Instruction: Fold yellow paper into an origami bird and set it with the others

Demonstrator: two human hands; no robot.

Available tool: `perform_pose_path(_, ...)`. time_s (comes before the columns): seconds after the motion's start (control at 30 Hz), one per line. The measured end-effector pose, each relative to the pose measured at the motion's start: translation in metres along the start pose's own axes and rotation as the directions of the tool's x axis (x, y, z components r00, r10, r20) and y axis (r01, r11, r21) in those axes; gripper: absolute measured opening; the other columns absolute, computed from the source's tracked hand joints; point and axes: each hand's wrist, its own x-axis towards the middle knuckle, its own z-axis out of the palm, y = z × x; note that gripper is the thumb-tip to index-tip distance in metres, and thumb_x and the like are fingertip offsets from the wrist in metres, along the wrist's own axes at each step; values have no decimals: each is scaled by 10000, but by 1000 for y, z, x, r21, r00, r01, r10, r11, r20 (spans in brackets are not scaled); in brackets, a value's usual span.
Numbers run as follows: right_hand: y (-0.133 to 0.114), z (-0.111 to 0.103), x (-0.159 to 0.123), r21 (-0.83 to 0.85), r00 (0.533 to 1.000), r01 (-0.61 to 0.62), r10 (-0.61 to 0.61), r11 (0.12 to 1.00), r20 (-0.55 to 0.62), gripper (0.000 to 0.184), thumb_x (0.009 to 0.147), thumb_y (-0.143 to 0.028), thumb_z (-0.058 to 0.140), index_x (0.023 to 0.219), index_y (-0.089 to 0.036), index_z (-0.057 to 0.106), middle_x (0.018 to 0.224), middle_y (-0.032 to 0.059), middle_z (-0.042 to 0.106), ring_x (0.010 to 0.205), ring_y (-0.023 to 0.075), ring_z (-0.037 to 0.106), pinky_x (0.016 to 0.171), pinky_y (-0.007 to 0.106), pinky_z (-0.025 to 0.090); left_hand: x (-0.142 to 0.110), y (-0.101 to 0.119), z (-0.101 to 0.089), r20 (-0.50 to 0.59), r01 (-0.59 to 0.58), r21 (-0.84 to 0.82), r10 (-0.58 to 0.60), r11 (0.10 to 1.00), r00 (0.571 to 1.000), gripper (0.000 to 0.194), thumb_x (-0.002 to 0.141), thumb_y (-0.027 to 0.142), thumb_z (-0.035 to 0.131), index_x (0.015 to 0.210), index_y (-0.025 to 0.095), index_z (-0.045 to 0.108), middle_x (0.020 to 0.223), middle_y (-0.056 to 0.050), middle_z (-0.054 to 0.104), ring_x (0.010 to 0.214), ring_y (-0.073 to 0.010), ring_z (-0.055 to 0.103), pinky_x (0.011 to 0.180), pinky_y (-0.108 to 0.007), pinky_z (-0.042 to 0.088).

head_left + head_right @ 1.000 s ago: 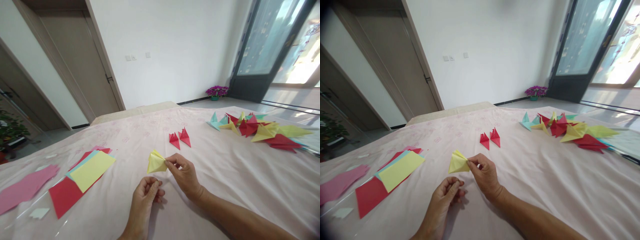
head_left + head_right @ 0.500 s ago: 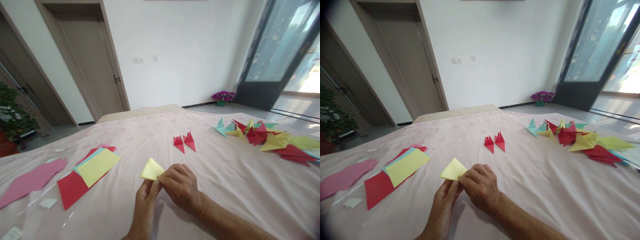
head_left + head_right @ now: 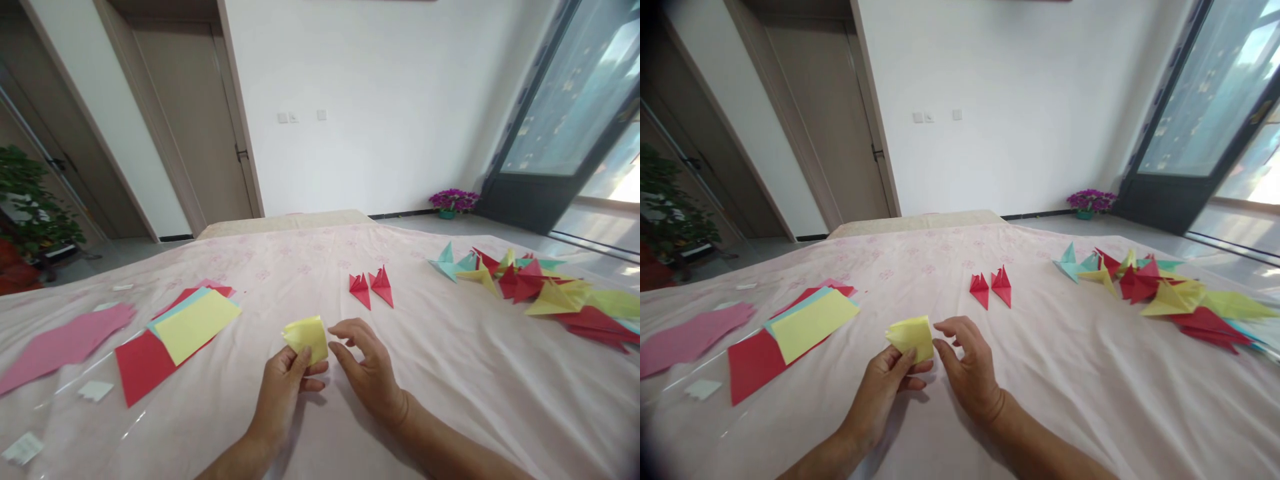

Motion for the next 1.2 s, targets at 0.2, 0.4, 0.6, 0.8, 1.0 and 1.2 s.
perform_pose_path(0.2,8,-2,1,78,996,-85,84,993,13,205,872,-145,588,1052,-225,644,854,30,630,770,157,599,638,278,499,9,0,-3,33,-107,144,103,984,994,372,793,338,667,1108,152,604,918,-84,729,755,-195,709,528,-230,525)
perform_pose_path(0.4,8,-10,0,182,992,1,-23,983,121,296,889,-138,550,1142,-251,654,958,63,629,845,170,612,682,293,526,10,3,-12,103,-243,365,220,899,970,187,828,296,603,980,198,650,851,-49,741,728,-205,698,557,-254,512)
perform_pose_path(0.6,9,-18,2,211,964,78,-127,974,232,375,777,-27,534,1043,-250,676,1040,65,570,929,185,601,787,328,523,6,8,-14,147,-255,424,212,869,966,89,830,293,602,870,228,648,820,-35,743,730,-207,693,592,-255,511)
perform_pose_path(0.8,14,-23,4,192,968,71,-114,979,223,354,771,-53,557,1065,-235,638,1050,74,565,942,197,591,789,339,523,15,5,-14,119,-79,252,50,965,992,246,790,396,674,847,157,681,816,-65,702,748,-201,670,520,-235,506)
perform_pose_path(1.0,21,-30,10,141,958,82,-117,987,261,237,881,-122,567,1061,-252,650,1032,68,566,901,166,581,750,308,521,21,5,-18,55,46,109,-52,993,997,367,742,484,734,830,130,691,740,-43,653,636,-103,575,401,-119,353)
perform_pose_path(1.2,20,-37,18,-44,920,232,-205,972,334,127,885,-201,620,949,-269,705,1204,74,566,1051,216,544,841,365,505,22,2,-20,53,159,-13,-158,987,986,369,709,469,781,831,134,686,777,-43,655,661,-104,585,396,-114,400)
